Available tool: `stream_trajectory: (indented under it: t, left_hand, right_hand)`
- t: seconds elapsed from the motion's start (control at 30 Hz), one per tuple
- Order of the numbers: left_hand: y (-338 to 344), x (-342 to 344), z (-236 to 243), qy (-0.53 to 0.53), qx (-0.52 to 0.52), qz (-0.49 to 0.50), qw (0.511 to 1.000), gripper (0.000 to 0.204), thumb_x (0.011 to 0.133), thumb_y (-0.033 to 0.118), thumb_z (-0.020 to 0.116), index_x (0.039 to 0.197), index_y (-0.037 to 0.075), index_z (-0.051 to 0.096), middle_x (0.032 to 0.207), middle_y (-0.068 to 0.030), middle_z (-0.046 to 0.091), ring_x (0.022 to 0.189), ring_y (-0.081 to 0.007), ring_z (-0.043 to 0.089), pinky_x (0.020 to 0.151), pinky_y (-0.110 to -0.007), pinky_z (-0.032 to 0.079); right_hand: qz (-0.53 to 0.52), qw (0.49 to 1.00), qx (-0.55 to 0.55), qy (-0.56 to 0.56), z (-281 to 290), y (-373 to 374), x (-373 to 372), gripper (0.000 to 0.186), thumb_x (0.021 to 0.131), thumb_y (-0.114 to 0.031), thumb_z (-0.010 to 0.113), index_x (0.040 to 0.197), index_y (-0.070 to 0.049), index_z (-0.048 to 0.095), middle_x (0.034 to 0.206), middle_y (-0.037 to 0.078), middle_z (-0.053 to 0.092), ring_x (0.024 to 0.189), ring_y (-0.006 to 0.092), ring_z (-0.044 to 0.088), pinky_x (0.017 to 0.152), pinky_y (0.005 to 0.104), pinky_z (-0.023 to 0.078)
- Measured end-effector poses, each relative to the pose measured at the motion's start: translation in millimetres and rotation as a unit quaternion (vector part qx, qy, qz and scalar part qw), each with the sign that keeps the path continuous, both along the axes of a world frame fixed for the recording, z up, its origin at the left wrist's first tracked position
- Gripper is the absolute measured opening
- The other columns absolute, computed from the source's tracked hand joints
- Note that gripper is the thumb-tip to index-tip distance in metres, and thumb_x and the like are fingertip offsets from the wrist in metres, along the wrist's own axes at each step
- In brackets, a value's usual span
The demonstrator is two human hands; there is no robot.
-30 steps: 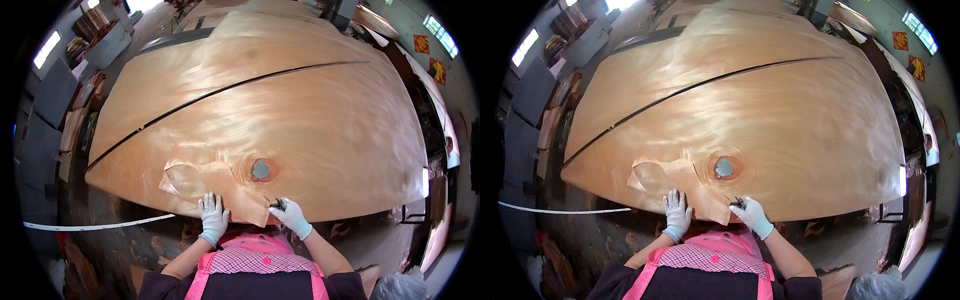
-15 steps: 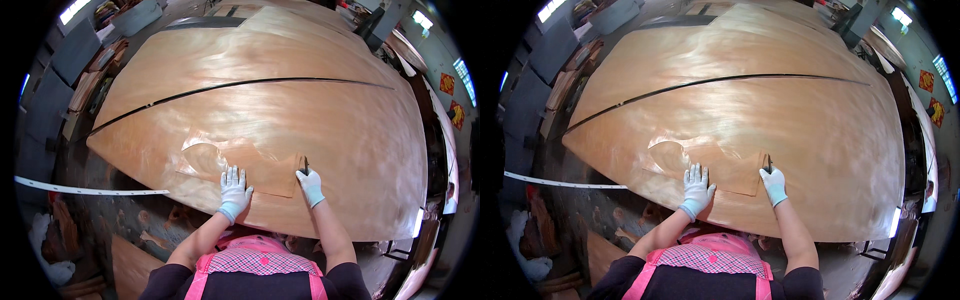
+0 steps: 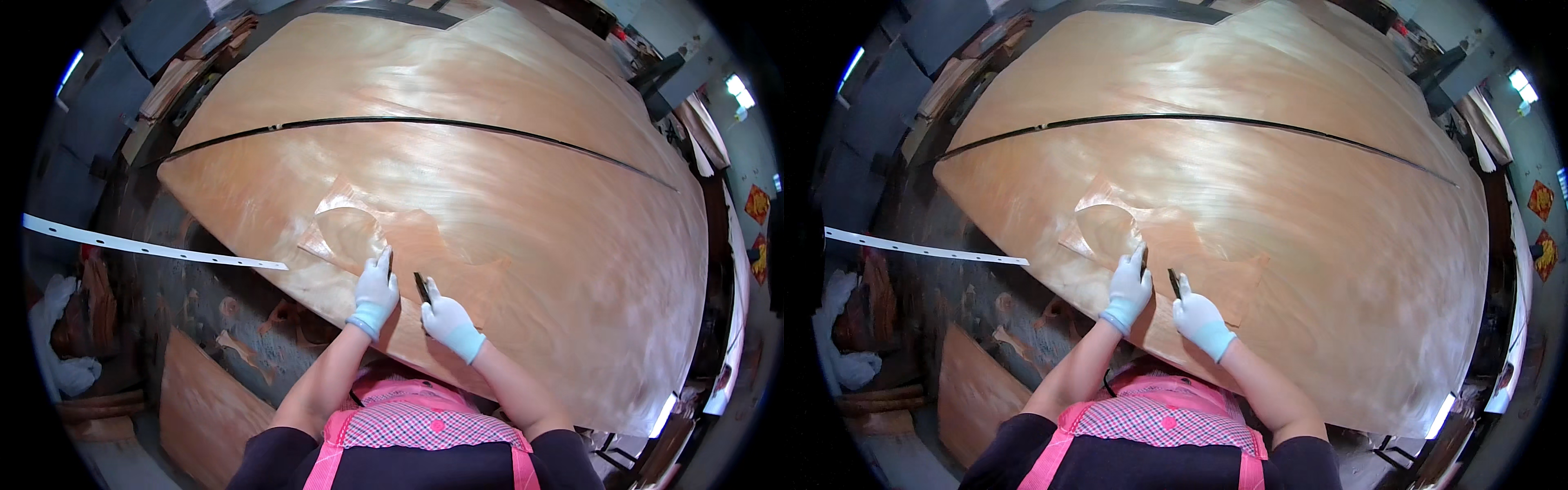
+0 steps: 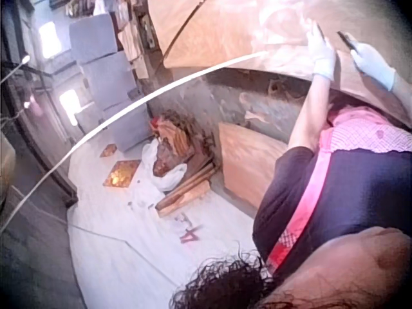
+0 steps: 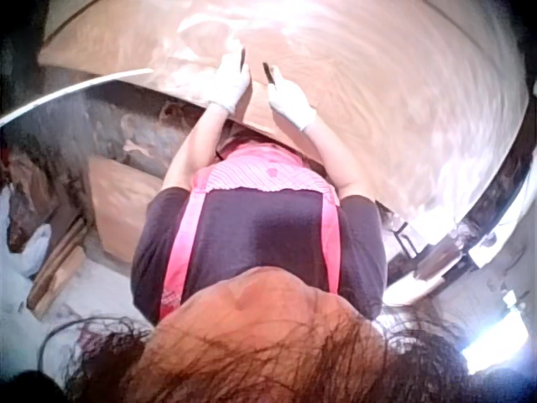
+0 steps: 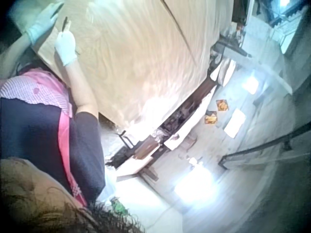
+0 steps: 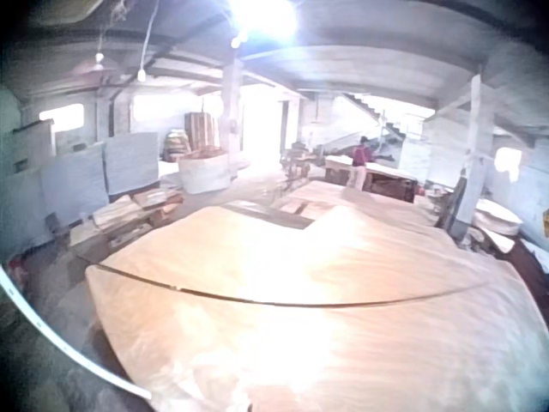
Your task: The person applies a piece of wood veneer over a hole in a large wooden panel, uses a marking tool to trace the shape, cuts the veneer with a small blade, and presses it into place before moving the entire panel to a stack.
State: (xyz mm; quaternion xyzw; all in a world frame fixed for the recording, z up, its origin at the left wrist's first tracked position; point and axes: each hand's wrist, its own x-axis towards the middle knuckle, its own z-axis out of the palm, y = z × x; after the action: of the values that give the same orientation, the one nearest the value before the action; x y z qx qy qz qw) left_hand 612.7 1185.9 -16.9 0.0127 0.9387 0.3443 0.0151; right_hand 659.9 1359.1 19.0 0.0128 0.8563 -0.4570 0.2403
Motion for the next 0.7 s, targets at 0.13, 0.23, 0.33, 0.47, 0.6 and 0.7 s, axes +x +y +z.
stream_trajectory:
  t: [0.13,0.23,0.33,0.47,0.6,0.7]
  left_hand:
    - [-2,-4,4,-0.034,0.006,-0.006,0.999,0.05,0.086,0.011,0.056,0.136,0.01,0.05,0.109,-0.0198,0.054,0.092,-0.0377,0.06,0.079,-0.045,0.051]
    - [4,-5,4,-0.051,-0.021,0.01,0.998,0.048,0.086,0.01,0.054,0.133,0.011,0.053,0.108,-0.02,0.055,0.091,-0.0368,0.061,0.079,-0.044,0.051]
    - [13,-5,2,-0.04,-0.077,0.017,0.996,0.05,0.085,0.011,0.054,0.135,0.01,0.052,0.109,-0.0199,0.055,0.092,-0.035,0.061,0.08,-0.042,0.051]
    - [20,-5,1,-0.034,-0.143,0.004,0.989,0.053,0.084,0.011,0.055,0.137,0.008,0.049,0.111,-0.0188,0.055,0.096,-0.0331,0.06,0.082,-0.041,0.051]
    - [25,0,6,-0.038,-0.167,0.005,0.985,0.06,0.087,0.026,0.061,0.139,0.004,0.044,0.112,-0.0192,0.053,0.099,-0.0328,0.057,0.085,-0.04,0.049]
    - [29,2,10,-0.04,-0.149,0.019,0.988,0.07,0.086,0.038,0.064,0.141,0.003,0.041,0.113,-0.0202,0.051,0.102,-0.034,0.055,0.088,-0.041,0.047]
  right_hand:
    - [0.135,0.966,0.175,0.134,-12,-26,-20,0.065,0.09,-0.015,0.045,0.144,0.011,0.022,0.073,0.024,0.064,0.062,0.0362,0.064,0.058,0.0461,0.051]
    - [0.141,0.965,0.184,0.119,-15,-43,-33,0.067,0.087,-0.013,0.045,0.145,0.011,0.02,0.075,0.025,0.065,0.065,0.0386,0.064,0.061,0.0486,0.051]
    - [0.147,0.965,0.198,0.095,-12,-44,-30,0.068,0.085,-0.009,0.045,0.147,0.007,0.019,0.077,0.024,0.066,0.068,0.0384,0.066,0.063,0.0491,0.052]
    - [0.195,0.952,0.232,0.039,3,-12,3,0.068,0.088,-0.012,0.044,0.15,-0.001,0.019,0.074,0.025,0.064,0.064,0.0405,0.063,0.061,0.0507,0.049]
    - [0.239,0.935,0.26,0.014,20,20,8,0.069,0.087,-0.01,0.044,0.151,-0.009,0.02,0.08,0.023,0.067,0.069,0.0381,0.066,0.065,0.049,0.051]
    - [0.272,0.929,0.248,0.032,32,42,0,0.068,0.088,-0.012,0.045,0.151,-0.018,0.023,0.081,0.022,0.067,0.068,0.0372,0.066,0.064,0.0483,0.051]
